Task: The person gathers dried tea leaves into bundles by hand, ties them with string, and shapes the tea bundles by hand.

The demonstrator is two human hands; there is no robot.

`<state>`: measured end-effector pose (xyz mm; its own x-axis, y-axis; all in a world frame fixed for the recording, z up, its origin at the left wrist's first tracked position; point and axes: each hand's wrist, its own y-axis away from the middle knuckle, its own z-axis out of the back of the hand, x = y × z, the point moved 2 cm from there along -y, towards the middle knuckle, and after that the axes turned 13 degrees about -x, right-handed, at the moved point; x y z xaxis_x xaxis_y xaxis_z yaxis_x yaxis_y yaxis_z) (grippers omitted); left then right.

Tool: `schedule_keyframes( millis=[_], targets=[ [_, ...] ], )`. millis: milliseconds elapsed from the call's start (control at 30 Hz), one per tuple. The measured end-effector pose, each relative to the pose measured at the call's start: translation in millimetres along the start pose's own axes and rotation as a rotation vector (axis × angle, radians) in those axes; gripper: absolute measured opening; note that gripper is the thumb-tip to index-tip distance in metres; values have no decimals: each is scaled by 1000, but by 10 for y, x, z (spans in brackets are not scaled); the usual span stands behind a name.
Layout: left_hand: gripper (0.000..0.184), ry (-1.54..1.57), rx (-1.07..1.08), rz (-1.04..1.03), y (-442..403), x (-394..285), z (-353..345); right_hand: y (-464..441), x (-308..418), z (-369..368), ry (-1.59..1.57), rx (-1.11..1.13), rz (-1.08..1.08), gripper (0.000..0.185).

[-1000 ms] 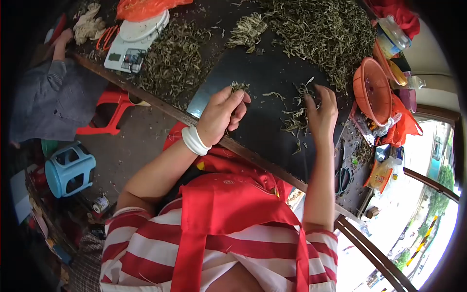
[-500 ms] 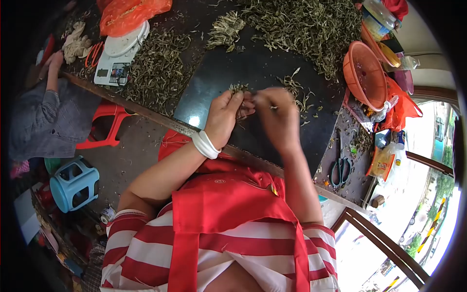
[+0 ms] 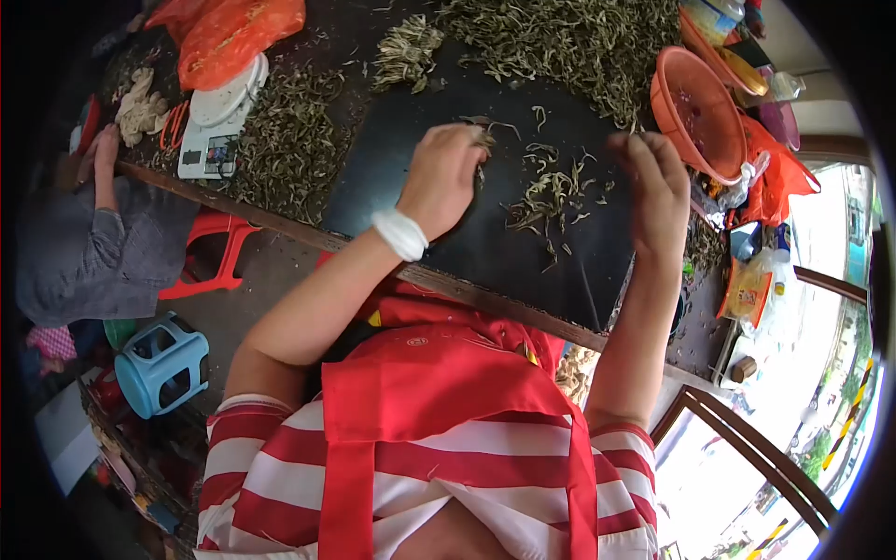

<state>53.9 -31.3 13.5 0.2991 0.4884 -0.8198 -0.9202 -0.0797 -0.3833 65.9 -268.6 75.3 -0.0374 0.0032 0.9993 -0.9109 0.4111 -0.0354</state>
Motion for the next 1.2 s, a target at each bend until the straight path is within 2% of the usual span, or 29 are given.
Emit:
schedule_keyframes(
  millis=[33,100,167,267,300,333,367,433,500,533,600,633,667,700,767,833,900,933,967,1100,1200],
  targets=[
    [14,4,11,-4,57,-52,-31,96,-48,38,1,-12,-2,15],
    [18,593,20,583,221,-105,-158,353,-217,-16,548,-27,129,13],
    [19,611,33,579,332,-183,-250,665,-235,-230,448,-6,81,12],
    [23,636,97,578,503,-273,-314,1008,-403,-525,474,-102,369,17],
    [23,631,111,568,492,-270,-284,1057,-370,-521,395,36,327,17],
    [23,758,82,652,481,-233,-219,1093,-335,-514,313,175,285,18],
    [23,884,50,745,492,-187,-135,1050,-332,-424,309,166,278,18],
    [24,1150,-42,935,535,-137,-11,815,-363,-100,382,213,125,21],
    [28,1362,77,791,391,-522,244,418,-335,35,929,143,498,21],
    [28,1361,79,789,287,-821,405,312,-389,31,928,141,498,21],
    [15,1513,133,463,124,-1376,691,217,-508,-28,927,231,700,17],
    [15,1500,134,460,74,-1395,734,159,-546,-16,897,237,763,15],
    [15,1481,135,455,-179,-1328,366,117,-576,-31,861,243,828,13],
    [15,1460,130,451,-147,-1292,522,164,-491,-102,836,245,829,13],
    [15,1412,120,449,62,-1234,1064,259,-307,-84,745,-33,381,11],
    [15,1376,138,459,-5,-1154,1169,257,-348,-1,881,-29,252,18],
    [15,1357,177,474,127,-1245,1251,356,-360,82,877,-55,204,16],
    [15,1351,189,474,216,-1402,972,367,-372,99,880,-64,177,15],
    [15,1346,193,478,285,-1465,972,362,-391,122,876,-65,173,15],
    [15,1313,217,517,268,-1423,952,490,-445,189,890,-121,410,14],
    [15,1287,203,520,269,-1393,1055,550,-360,135,864,-136,442,14]
  ],
)
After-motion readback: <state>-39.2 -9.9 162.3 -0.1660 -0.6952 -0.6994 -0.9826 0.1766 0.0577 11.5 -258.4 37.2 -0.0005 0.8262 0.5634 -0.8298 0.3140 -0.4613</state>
